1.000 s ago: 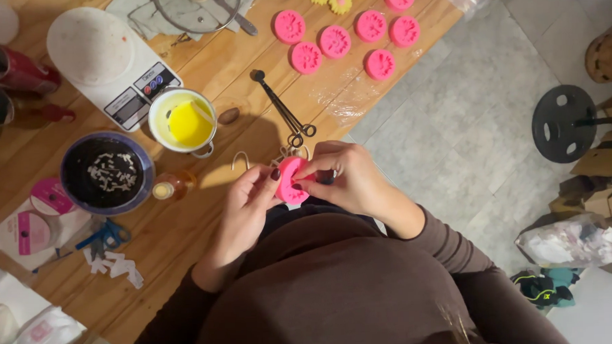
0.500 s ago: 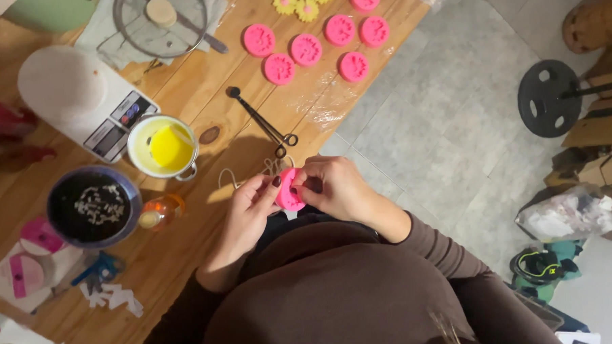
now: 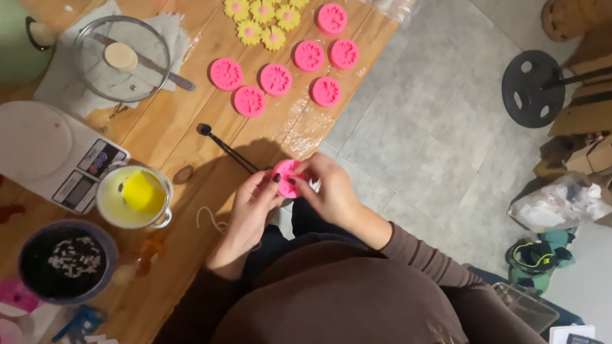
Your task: Placing wicks into silicone flower-shaped molds and securing them for candle making.
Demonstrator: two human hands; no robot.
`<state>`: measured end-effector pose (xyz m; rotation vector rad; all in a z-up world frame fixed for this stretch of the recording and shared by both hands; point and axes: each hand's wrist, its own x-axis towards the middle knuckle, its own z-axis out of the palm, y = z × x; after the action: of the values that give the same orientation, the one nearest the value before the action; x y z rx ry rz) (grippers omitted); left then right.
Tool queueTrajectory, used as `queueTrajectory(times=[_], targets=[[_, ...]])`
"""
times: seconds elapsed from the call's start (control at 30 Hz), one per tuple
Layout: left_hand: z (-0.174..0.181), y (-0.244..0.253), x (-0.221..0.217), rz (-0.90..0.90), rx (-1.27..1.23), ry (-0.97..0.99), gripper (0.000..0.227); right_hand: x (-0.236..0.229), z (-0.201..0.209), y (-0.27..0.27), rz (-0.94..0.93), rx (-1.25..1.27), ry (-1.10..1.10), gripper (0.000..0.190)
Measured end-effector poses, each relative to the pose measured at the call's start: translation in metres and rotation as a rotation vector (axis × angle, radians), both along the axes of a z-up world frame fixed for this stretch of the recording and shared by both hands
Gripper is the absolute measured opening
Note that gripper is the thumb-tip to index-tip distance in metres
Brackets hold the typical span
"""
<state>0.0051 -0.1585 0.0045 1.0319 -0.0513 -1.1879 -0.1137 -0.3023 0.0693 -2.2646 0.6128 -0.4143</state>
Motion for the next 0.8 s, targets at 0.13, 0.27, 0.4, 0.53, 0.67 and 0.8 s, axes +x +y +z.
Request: queueTrajectory(times=[0.13,0.27,0.4,0.53,0.67,0.8], targets=[[-0.029,-0.023,0.010,0.074,-0.007,0.108,0.024,0.001,-0.050,-0.051,-0.118,0.469,-0.051,0.025],[-0.054,-0.048,0.022,0.128,0.037,0.116,0.024,0.015,-0.088,-0.088,-0.143,1.096,0.007,0.025],[-0.041,-0.069,0.043,0.142,0.241,-0.566,0.026,0.037,-0.133,-0.116,-0.091,1.081,-0.027,0.022],[-0.026,-0.078,0.048,0.218,0.387,-1.109,0.024,0.054,-0.134,-0.124,-0.071,0.911,0.048,0.022],[-0.028,-0.092,0.038,0.227,0.360,-1.268,0.017,0.054,-0.126,-0.127,0.012,0.478,0.121,0.020],[-0.025,-0.112,0.042,0.149,0.379,-1.379,0.017,0.052,-0.120,-0.136,0.016,0.297,0.158,0.022]])
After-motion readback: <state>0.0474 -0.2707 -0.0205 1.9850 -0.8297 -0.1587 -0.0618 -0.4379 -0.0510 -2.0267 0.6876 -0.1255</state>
